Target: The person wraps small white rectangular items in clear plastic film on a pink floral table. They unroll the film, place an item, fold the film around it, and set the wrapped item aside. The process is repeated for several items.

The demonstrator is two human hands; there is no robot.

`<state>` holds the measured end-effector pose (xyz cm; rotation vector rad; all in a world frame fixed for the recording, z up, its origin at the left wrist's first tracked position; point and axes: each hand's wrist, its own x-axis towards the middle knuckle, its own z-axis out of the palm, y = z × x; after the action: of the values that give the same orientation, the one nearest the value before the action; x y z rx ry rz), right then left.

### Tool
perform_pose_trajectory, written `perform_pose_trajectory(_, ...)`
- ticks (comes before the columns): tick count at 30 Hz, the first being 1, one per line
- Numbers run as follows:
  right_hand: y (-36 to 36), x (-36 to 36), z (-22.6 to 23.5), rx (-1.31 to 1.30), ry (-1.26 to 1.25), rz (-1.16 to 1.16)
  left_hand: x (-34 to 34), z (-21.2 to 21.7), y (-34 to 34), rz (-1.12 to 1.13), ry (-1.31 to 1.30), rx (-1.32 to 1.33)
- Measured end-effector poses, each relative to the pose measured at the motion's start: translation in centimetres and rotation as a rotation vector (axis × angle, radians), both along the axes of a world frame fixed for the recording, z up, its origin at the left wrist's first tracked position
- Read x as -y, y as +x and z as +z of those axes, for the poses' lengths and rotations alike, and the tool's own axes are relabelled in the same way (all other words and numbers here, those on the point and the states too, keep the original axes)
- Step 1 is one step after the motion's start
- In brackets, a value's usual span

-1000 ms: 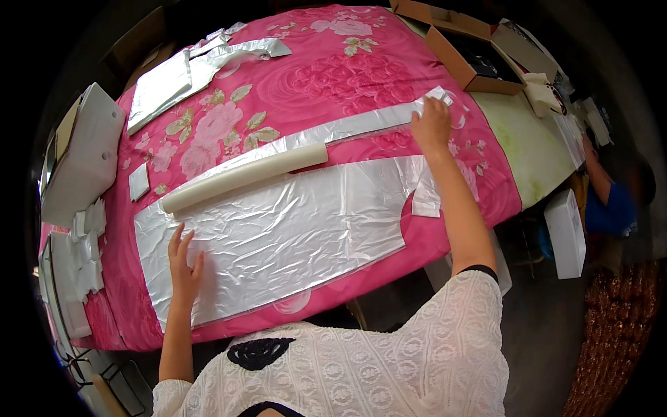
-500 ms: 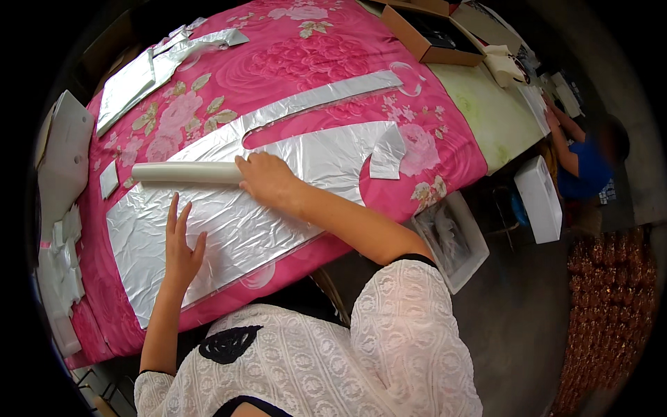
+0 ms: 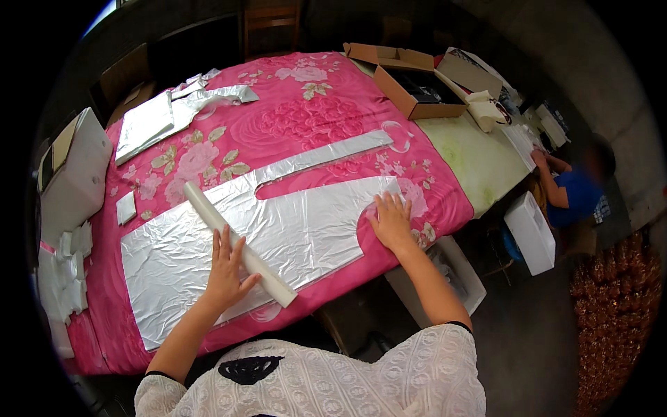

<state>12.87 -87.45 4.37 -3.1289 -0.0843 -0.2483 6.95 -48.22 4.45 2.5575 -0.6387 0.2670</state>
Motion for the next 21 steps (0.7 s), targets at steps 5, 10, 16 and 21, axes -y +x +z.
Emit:
perform_pose_trajectory(5, 1.5, 4.9, 1.7, 0.188, -0.252, -0.415, 2.0, 1.4, -0.5, -0.186, 0.019, -0.042)
perform_pose_trajectory(10, -1.6, -8.6, 1.0, 0.089, 0.286, 0.082, 2.3, 1.3, -0.6, -0.22, -0.005, -0.082)
perform_pose_trajectory(16, -2.2, -9.3, -1.2, -0.007, 0.27, -0.265, 3.1, -1.4, -1.4, -0.021, -0.15, 0.001)
perform_pose_trajectory(21, -1.0, -1.7, 0.3, -0.031, 0.039, -0.333, 3.0, -0.8, -1.6, -0.029, -0.121, -0.081)
